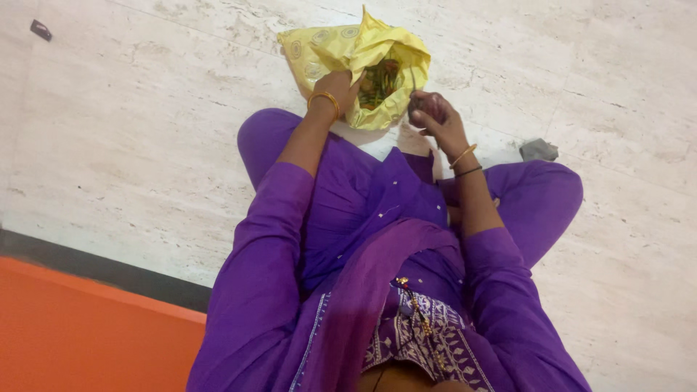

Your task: The person sits on the floor and cleans vegetables using a small stone. They scrub potatoes, green chilies, and eggplants one by one, then place them into a yellow plastic bag.

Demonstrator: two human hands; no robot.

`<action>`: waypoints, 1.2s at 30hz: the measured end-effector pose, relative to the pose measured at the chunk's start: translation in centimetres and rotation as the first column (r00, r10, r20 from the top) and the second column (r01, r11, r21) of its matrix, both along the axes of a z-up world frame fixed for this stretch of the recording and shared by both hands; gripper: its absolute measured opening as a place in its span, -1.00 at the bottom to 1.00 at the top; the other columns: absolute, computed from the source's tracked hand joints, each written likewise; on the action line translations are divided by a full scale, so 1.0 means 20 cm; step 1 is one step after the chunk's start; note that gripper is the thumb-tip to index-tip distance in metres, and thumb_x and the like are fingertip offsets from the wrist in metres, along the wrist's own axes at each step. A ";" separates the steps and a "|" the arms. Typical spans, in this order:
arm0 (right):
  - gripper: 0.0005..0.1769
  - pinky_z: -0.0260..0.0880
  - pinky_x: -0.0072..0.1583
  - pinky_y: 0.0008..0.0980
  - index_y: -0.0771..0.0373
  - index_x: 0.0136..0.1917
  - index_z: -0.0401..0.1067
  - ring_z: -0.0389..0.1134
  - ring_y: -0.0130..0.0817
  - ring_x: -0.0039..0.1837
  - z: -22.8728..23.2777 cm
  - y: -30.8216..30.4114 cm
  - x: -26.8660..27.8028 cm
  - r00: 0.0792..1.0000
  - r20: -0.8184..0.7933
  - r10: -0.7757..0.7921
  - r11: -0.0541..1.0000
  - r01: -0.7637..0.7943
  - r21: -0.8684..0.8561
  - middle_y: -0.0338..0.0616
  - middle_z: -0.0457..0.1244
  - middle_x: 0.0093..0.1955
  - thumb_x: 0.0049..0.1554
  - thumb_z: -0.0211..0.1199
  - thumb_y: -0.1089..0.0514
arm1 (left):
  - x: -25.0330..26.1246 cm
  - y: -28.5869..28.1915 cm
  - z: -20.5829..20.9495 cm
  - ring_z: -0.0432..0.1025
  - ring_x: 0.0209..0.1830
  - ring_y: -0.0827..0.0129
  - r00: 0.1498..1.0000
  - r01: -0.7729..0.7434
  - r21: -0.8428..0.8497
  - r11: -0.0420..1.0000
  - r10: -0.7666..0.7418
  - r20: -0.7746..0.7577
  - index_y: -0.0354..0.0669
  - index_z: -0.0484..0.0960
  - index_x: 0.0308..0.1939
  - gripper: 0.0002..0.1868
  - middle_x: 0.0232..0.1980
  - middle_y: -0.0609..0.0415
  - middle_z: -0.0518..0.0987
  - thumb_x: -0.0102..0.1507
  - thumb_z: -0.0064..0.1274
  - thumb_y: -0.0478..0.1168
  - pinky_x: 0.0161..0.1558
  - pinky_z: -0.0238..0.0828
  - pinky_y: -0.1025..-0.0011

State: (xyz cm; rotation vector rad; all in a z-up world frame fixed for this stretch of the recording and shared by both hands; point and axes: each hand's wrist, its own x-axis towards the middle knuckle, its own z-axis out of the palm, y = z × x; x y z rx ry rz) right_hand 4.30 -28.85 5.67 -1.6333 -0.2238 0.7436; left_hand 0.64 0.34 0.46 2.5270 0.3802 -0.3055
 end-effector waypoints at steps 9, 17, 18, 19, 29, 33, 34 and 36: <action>-0.24 0.33 0.37 -0.22 0.23 0.45 0.30 0.32 -0.03 0.40 -0.44 0.52 0.19 0.830 0.535 0.154 0.977 -0.045 -0.210 0.09 0.28 0.38 0.09 0.57 0.08 | -0.02 0.01 0.03 0.54 -0.11 -0.15 0.992 -0.070 0.000 0.998 0.069 0.106 -0.23 0.63 -0.10 -0.56 -0.13 -0.27 0.64 0.36 -0.09 0.09 -0.05 0.46 0.00; -0.11 0.41 0.24 -0.12 0.18 0.55 0.13 0.28 0.15 0.36 -0.50 0.58 0.27 0.641 0.698 0.319 0.835 0.158 -0.527 0.27 0.01 0.63 0.01 0.41 0.26 | -0.02 0.00 0.01 0.53 -0.12 -0.15 0.993 -0.062 -0.030 0.998 0.065 0.098 -0.20 0.61 -0.04 -0.62 -0.11 -0.23 0.63 0.35 -0.03 0.04 -0.07 0.44 -0.02; -0.12 0.41 0.21 -0.09 0.16 0.56 0.12 0.31 0.15 0.32 -0.49 0.58 0.27 0.687 0.638 0.348 0.773 0.175 -0.610 0.21 0.04 0.62 0.04 0.41 0.23 | -0.02 -0.01 0.01 0.53 -0.12 -0.14 0.994 -0.049 -0.021 0.999 0.051 0.093 -0.20 0.59 -0.01 -0.63 -0.13 -0.22 0.64 0.33 -0.02 0.02 -0.06 0.45 0.00; -0.14 0.42 0.19 -0.06 0.14 0.57 0.10 0.34 0.15 0.27 -0.48 0.57 0.30 0.730 0.574 0.369 0.703 0.185 -0.687 0.16 0.07 0.60 0.08 0.40 0.19 | -0.01 -0.01 0.00 0.54 -0.12 -0.12 0.995 -0.036 -0.011 0.999 0.037 0.089 -0.21 0.58 0.02 -0.62 -0.14 -0.22 0.65 0.31 0.00 0.00 -0.06 0.46 0.01; 0.01 0.43 0.29 -0.23 0.19 0.54 0.01 0.37 -0.01 0.36 -0.55 0.43 0.45 0.964 0.229 0.135 0.919 -0.035 -0.392 0.13 0.26 0.36 0.03 0.56 0.03 | 0.00 -0.02 -0.02 0.53 -0.10 -0.14 0.999 0.025 -0.074 0.997 -0.023 0.028 -0.18 0.57 0.02 -0.60 -0.13 -0.24 0.65 0.33 -0.05 0.05 -0.05 0.45 0.00; -0.22 0.38 0.39 -0.17 0.24 0.52 0.10 0.23 0.19 0.49 -0.62 0.49 0.36 0.896 0.442 -0.030 0.999 0.033 0.001 0.19 0.05 0.56 0.11 0.36 0.25 | 0.00 -0.02 0.01 0.54 -0.12 -0.12 0.998 0.019 -0.057 0.998 -0.022 -0.063 -0.27 0.56 -0.03 -0.39 -0.16 -0.28 0.64 0.42 -0.24 0.26 -0.05 0.47 0.02; -0.27 0.34 0.41 -0.15 0.28 0.49 0.18 0.19 0.24 0.50 -0.63 0.49 0.33 0.771 0.637 0.025 0.991 0.063 -0.115 0.23 0.02 0.57 0.10 0.37 0.31 | 0.00 -0.02 0.01 0.54 -0.12 -0.13 0.998 0.019 -0.046 0.999 -0.022 -0.062 -0.29 0.56 -0.04 -0.35 -0.16 -0.28 0.64 0.42 -0.27 0.28 -0.05 0.47 0.02; -0.35 0.31 0.42 -0.13 0.31 0.42 0.27 0.17 0.26 0.50 -0.62 0.49 0.26 0.632 0.766 0.113 0.956 0.140 -0.257 0.23 0.03 0.56 0.09 0.36 0.35 | -0.01 -0.02 0.00 0.54 -0.13 -0.14 0.999 0.007 -0.029 1.000 -0.008 -0.048 -0.31 0.57 -0.06 -0.31 -0.17 -0.29 0.64 0.42 -0.30 0.30 -0.05 0.47 0.01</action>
